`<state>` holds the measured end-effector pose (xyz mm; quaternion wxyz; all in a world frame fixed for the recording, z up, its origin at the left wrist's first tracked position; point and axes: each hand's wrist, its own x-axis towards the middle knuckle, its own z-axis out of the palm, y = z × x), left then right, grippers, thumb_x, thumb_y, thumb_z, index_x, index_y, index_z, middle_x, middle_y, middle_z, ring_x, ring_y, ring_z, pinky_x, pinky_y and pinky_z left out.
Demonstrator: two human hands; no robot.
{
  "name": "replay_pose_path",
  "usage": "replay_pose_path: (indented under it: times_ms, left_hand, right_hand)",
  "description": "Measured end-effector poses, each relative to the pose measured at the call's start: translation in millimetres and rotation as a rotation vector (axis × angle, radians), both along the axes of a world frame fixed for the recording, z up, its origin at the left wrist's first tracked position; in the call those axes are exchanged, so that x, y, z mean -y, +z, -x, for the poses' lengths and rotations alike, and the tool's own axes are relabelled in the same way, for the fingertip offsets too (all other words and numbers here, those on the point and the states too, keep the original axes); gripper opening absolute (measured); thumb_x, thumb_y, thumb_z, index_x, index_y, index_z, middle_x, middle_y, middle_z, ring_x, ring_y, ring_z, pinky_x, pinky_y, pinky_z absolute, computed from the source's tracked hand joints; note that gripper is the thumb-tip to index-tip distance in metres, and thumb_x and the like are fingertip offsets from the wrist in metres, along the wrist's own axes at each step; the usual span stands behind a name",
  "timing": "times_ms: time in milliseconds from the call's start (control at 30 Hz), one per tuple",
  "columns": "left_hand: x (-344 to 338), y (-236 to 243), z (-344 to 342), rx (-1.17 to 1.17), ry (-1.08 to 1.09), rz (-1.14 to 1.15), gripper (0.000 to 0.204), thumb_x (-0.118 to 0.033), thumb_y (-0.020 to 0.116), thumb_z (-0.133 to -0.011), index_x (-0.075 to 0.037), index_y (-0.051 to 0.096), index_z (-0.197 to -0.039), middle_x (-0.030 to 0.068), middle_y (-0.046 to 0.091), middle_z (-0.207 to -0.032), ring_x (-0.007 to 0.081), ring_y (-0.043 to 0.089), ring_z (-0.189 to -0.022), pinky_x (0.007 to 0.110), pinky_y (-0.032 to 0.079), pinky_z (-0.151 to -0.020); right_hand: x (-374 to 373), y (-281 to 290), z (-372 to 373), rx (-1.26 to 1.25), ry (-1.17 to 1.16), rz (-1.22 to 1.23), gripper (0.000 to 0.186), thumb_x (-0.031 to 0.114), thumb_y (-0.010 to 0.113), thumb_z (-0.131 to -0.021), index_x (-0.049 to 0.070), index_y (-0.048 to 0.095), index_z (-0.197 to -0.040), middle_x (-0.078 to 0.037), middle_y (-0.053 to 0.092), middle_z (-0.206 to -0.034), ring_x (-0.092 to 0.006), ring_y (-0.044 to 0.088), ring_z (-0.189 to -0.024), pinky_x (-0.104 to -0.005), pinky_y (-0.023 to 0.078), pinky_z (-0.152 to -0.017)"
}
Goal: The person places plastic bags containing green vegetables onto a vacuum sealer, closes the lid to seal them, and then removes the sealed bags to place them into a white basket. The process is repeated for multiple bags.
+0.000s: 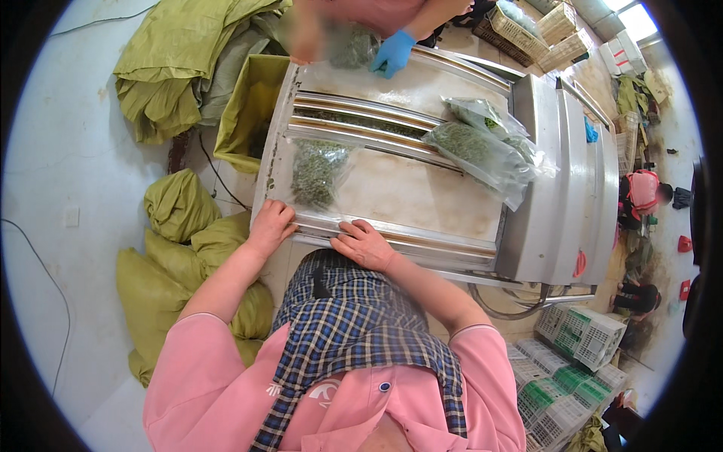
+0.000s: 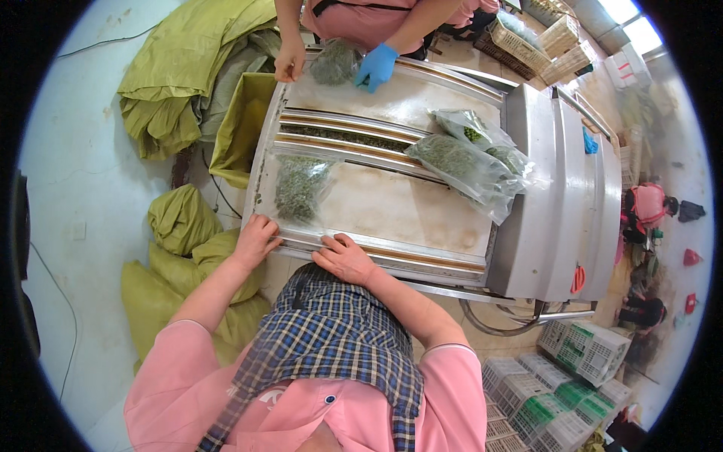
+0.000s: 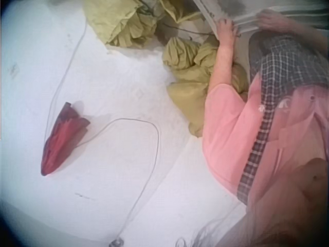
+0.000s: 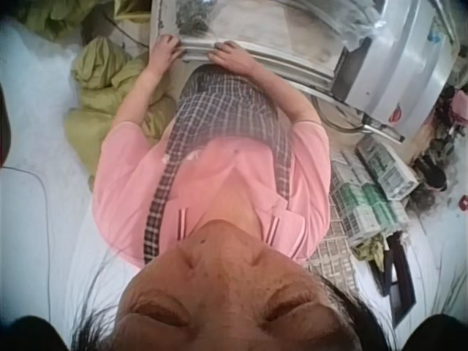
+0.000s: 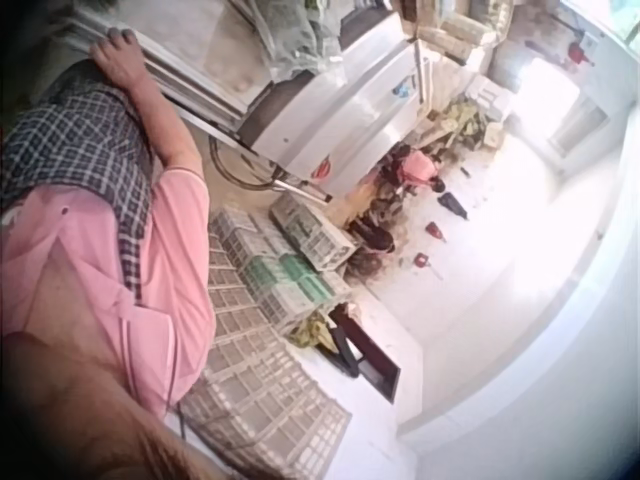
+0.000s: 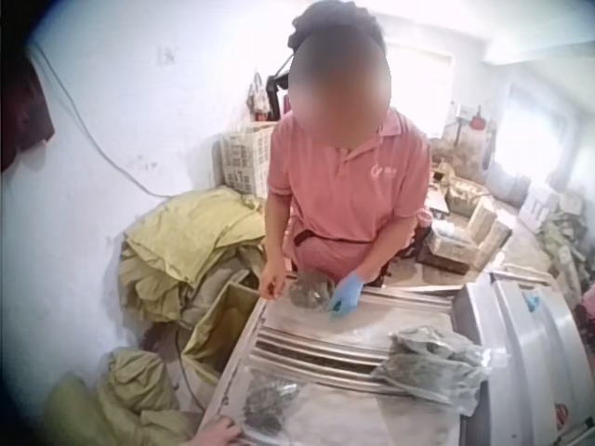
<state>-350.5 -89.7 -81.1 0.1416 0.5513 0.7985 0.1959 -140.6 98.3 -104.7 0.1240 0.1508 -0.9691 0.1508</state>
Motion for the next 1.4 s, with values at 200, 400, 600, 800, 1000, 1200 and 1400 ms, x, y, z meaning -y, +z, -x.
replay_pose_path:
  times_ms: [200,400,600,800,1000,1200,1400]
  left_hand:
    - [-0.5,-1.2,-2.0,-0.083,-0.036,-0.011,0.025,-0.013,0.073,-0.069,-0.009,0.055,-0.085,0.0094,0.053,-0.088,0.0318,0.051,-0.09,0.041,0.046,-0.079]
    - [0.7,12.9,5.1,0.035,-0.115,0.009,0.018,-0.006,0.066,-0.073,-0.008,0.059,-0.09,0.0106,0.054,-0.093,0.034,0.051,-0.092,0.041,0.045,-0.084]
    - [-0.9,29.2,0.0,-0.028,0.054,-0.101,0.026,0.002,0.062,-0.074,-0.006,0.063,-0.098,0.0113,0.059,-0.099,0.0333,0.054,-0.098,0.042,0.045,-0.088]
    - [-109.6,38.4,-65.9,0.683,0.377,-0.364,0.01,-0.006,0.062,-0.088,-0.003,0.066,-0.096,0.0073,0.065,-0.087,0.0181,0.062,-0.077,0.028,0.051,-0.069]
    - [-276.6,21.2,-138.6,1.646,0.544,-0.03,0.039,-0.035,0.064,-0.091,-0.003,0.058,-0.112,0.0066,0.061,-0.09,0.0146,0.061,-0.078,0.027,0.051,-0.062]
    - [-338.2,-10.4,-158.5,2.095,0.621,-0.133,0.029,-0.019,0.062,-0.092,0.0,0.051,-0.111,0.0127,0.059,-0.097,0.0257,0.062,-0.088,0.043,0.054,-0.084]
    - [-273.8,-0.1,-102.5,2.056,0.446,-0.015,0.013,-0.011,0.057,-0.092,-0.003,0.057,-0.103,0.0094,0.063,-0.099,0.0217,0.063,-0.092,0.039,0.052,-0.085]
  right_hand:
    - [20.9,-10.8,-6.3,-0.027,-0.165,0.002,0.033,0.016,0.052,-0.081,0.006,0.058,-0.113,-0.006,0.06,-0.088,-0.024,0.051,-0.113,-0.0413,0.039,-0.099]
    - [16.5,-7.8,0.2,-0.09,-0.178,0.164,0.025,0.014,0.052,-0.081,0.005,0.057,-0.103,-0.009,0.059,-0.086,-0.0266,0.055,-0.104,-0.0407,0.044,-0.092]
    - [-0.8,3.3,18.8,0.048,-0.264,0.248,0.026,0.012,0.053,-0.079,0.004,0.055,-0.103,-0.01,0.056,-0.092,-0.0257,0.056,-0.095,-0.0357,0.049,-0.079]
    - [1.4,13.5,13.6,-0.116,-0.614,0.473,0.035,0.003,0.059,-0.073,0.003,0.055,-0.107,-0.013,0.058,-0.103,-0.031,0.056,-0.1,-0.0418,0.044,-0.09]
    - [-39.7,4.2,-44.8,-0.179,-1.295,0.923,0.035,-0.003,0.061,-0.076,0.0,0.056,-0.11,-0.017,0.06,-0.108,-0.0294,0.06,-0.1,-0.0364,0.051,-0.081]
    - [-80.4,3.5,-104.3,-0.288,-1.505,1.154,0.022,0.001,0.06,-0.085,-0.002,0.058,-0.106,-0.009,0.065,-0.097,-0.0155,0.064,-0.089,-0.0279,0.053,-0.078]
    - [-106.4,16.3,-110.0,-0.128,-1.27,2.048,0.036,0.027,0.051,-0.098,-0.001,0.054,-0.121,-0.012,0.062,-0.107,-0.0207,0.064,-0.091,-0.0309,0.056,-0.072]
